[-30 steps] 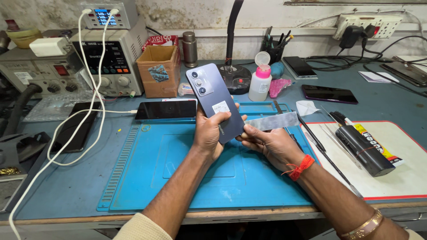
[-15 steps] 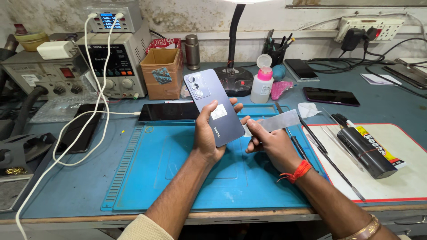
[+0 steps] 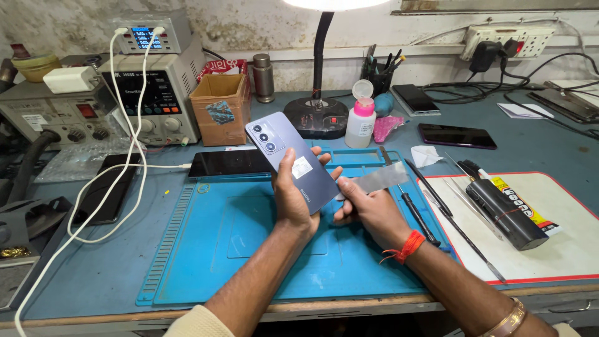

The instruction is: The person holds a smartphone and uses a flat blade to pry open its back cover, then removes the back panel and sets it aside. They then use a screwdriver to unscrew components from the exposed internal frame of the phone on a blue repair mat.

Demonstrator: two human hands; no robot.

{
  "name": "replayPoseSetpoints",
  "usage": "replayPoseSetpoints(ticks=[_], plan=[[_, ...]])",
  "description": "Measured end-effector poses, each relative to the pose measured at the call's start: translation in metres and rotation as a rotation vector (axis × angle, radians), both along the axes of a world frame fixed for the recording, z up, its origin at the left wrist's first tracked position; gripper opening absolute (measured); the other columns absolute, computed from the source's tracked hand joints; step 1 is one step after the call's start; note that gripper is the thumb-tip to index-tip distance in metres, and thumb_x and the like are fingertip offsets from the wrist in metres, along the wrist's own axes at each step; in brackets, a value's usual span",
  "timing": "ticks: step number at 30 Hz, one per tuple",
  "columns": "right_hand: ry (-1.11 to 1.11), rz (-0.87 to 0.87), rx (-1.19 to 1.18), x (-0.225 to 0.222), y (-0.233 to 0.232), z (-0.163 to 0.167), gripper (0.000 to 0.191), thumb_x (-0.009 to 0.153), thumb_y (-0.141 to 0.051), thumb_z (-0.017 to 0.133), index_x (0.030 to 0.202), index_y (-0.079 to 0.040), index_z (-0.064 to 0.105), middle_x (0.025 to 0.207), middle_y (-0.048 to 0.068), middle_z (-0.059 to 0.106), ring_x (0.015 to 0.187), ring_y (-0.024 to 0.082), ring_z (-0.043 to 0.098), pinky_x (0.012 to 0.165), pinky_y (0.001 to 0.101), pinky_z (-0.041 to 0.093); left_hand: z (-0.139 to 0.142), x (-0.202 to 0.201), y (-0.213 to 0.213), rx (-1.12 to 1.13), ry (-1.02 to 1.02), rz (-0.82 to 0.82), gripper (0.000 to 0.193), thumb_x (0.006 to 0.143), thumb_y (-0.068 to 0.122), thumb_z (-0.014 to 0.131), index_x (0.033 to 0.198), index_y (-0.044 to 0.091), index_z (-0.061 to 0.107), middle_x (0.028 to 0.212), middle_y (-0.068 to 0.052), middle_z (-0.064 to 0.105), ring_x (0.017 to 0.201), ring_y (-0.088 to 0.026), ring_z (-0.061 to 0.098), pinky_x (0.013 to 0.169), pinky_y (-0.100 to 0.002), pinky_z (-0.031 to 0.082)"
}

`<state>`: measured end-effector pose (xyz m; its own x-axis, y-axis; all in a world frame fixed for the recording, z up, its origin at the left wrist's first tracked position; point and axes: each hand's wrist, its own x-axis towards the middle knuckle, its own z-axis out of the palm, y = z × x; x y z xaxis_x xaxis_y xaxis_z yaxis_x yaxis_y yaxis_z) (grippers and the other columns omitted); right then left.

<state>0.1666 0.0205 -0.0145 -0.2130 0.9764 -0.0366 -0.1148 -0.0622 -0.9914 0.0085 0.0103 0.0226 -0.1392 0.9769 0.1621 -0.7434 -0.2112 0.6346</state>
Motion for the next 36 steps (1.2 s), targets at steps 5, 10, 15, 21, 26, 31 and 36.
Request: replayPoseSetpoints(ticks=[5, 10, 15, 21, 26, 31, 36], plan=[[0.062, -0.022, -0.034, 0.000, -0.002, 0.005, 0.048, 0.100, -0.044, 0.061, 0.075, -0.003, 0.062, 0.066, 0.004, 0.061, 0.063, 0.017, 0.070, 0.061, 0.0300, 0.057, 0.006, 0.016, 0.005, -0.010, -0.105, 0.092, 0.053, 0.098, 0.047, 0.052, 0.118, -0.003, 0.057, 0.108, -0.016, 0.063, 0.099, -0.027, 0.067, 0.085, -0.053, 0.063], [0.074, 0.005, -0.055, -0.001, -0.007, 0.006, 0.047, 0.100, -0.044, 0.059, 0.076, -0.003, 0.062, 0.066, 0.003, 0.061, 0.065, 0.016, 0.069, 0.063, 0.0299, 0.058, 0.006, 0.027, 0.008, -0.012, -0.170, 0.216, 0.053, 0.097, 0.047, 0.052, 0.126, 0.002, 0.046, 0.113, -0.015, 0.060, 0.098, -0.026, 0.065, 0.082, -0.053, 0.062], [0.072, 0.055, -0.049, -0.005, -0.012, 0.011, 0.045, 0.101, -0.043, 0.058, 0.078, -0.005, 0.062, 0.064, 0.002, 0.057, 0.061, 0.015, 0.064, 0.060, 0.0284, 0.054, 0.002, 0.031, 0.011, 0.036, -0.156, 0.284, 0.062, 0.101, 0.053, 0.047, 0.133, 0.000, 0.042, 0.118, -0.017, 0.059, 0.100, -0.027, 0.066, 0.084, -0.051, 0.063], [0.048, 0.096, -0.007, -0.011, -0.027, 0.014, 0.049, 0.102, -0.043, 0.056, 0.071, -0.005, 0.060, 0.061, 0.004, 0.058, 0.058, 0.015, 0.059, 0.058, 0.0273, 0.047, -0.004, 0.035, 0.017, 0.052, -0.146, 0.359, 0.066, 0.099, 0.058, 0.041, 0.136, 0.003, 0.041, 0.118, -0.018, 0.060, 0.100, -0.027, 0.066, 0.085, -0.048, 0.062], [0.066, 0.042, -0.010, -0.021, -0.036, 0.013, 0.055, 0.103, -0.044, 0.055, 0.065, -0.005, 0.055, 0.059, 0.006, 0.058, 0.057, 0.016, 0.056, 0.060, 0.0280, 0.047, -0.010, 0.032, 0.020, 0.117, -0.086, 0.478, 0.069, 0.102, 0.059, 0.040, 0.136, -0.002, 0.042, 0.121, -0.018, 0.061, 0.102, -0.027, 0.067, 0.085, -0.043, 0.059], [0.131, 0.004, -0.044, -0.032, -0.037, 0.015, 0.053, 0.102, -0.045, 0.056, 0.068, -0.004, 0.058, 0.058, 0.005, 0.054, 0.050, 0.017, 0.051, 0.050, 0.0299, 0.044, -0.009, 0.029, 0.015, 0.152, -0.055, 0.496, 0.068, 0.104, 0.057, 0.037, 0.135, -0.003, 0.044, 0.125, -0.016, 0.063, 0.108, -0.028, 0.068, 0.090, -0.042, 0.058], [0.231, 0.013, -0.198, -0.021, -0.030, 0.027, 0.029, 0.095, -0.041, 0.062, 0.090, -0.013, 0.067, 0.074, 0.001, 0.065, 0.059, 0.013, 0.060, 0.052, 0.0284, 0.050, -0.007, 0.033, 0.006, 0.199, 0.066, 0.450, 0.061, 0.104, 0.051, 0.040, 0.138, 0.000, 0.043, 0.134, -0.014, 0.061, 0.118, -0.025, 0.064, 0.095, -0.040, 0.054]])
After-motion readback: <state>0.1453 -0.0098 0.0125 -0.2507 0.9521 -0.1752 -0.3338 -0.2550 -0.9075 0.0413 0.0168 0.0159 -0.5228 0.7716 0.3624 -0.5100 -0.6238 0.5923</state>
